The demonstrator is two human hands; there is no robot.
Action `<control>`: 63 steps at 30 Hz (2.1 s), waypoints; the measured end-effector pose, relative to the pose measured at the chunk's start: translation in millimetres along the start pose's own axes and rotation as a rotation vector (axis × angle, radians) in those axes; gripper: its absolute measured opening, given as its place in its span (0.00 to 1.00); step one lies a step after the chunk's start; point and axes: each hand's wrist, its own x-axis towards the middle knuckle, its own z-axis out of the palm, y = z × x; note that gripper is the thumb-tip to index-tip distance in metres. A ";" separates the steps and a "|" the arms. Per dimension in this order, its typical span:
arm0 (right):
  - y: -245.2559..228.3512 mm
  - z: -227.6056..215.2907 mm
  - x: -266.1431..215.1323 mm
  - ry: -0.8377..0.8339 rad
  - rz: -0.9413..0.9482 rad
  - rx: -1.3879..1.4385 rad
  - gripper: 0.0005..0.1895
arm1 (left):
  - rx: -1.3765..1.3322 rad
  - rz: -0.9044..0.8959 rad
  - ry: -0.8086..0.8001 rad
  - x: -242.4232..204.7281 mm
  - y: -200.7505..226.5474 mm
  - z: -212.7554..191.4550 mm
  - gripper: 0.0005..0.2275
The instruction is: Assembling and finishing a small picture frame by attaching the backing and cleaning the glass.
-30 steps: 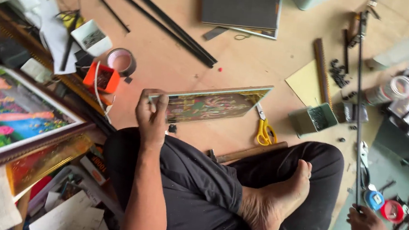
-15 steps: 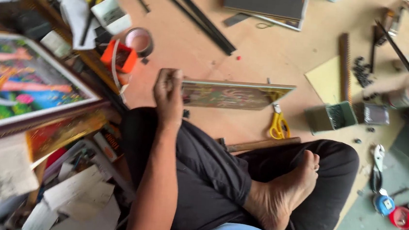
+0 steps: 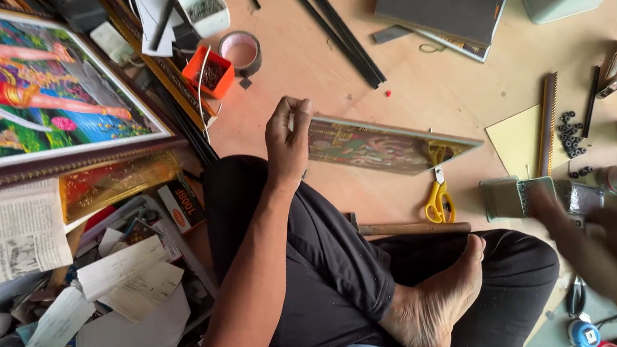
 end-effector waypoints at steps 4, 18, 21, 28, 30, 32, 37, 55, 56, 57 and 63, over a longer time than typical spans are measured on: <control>14.0 56.5 28.7 -0.101 -0.178 -0.182 0.21 | -0.037 0.042 -0.002 2.2 -8.2 0.0 0.15; 59.0 129.3 17.5 -0.085 0.025 -0.048 0.10 | -0.016 0.087 -0.026 14.6 -6.9 3.8 0.16; 62.2 136.1 16.8 -0.135 0.073 0.027 0.13 | -0.017 0.061 -0.029 14.9 -5.2 4.3 0.16; 75.1 149.4 5.4 -0.197 0.115 0.143 0.12 | 0.015 0.103 -0.039 17.9 -8.1 5.9 0.15; 72.7 148.9 10.9 -0.294 0.188 0.171 0.16 | 0.005 0.113 -0.046 13.2 -8.8 5.4 0.15; 97.8 166.8 -4.2 -0.357 0.314 0.360 0.14 | 0.016 0.084 -0.041 11.9 -5.5 5.6 0.15; 112.0 168.0 8.7 -0.637 0.580 0.591 0.12 | -0.002 0.021 -0.015 13.4 -8.8 2.1 0.14; -59.3 193.1 86.6 -0.158 -0.067 0.300 0.07 | -0.106 0.056 -0.181 1.9 10.1 -6.5 0.45; -69.1 195.9 92.3 -0.122 -0.088 0.325 0.06 | -0.087 0.062 -0.192 2.8 10.2 -7.1 0.48; -79.0 198.7 97.9 -0.085 -0.109 0.349 0.06 | -0.067 0.068 -0.204 3.6 10.3 -7.7 0.50; -123.3 215.5 123.9 -0.021 -0.141 0.381 0.08 | -0.088 0.091 -0.234 -0.7 10.3 -9.9 0.50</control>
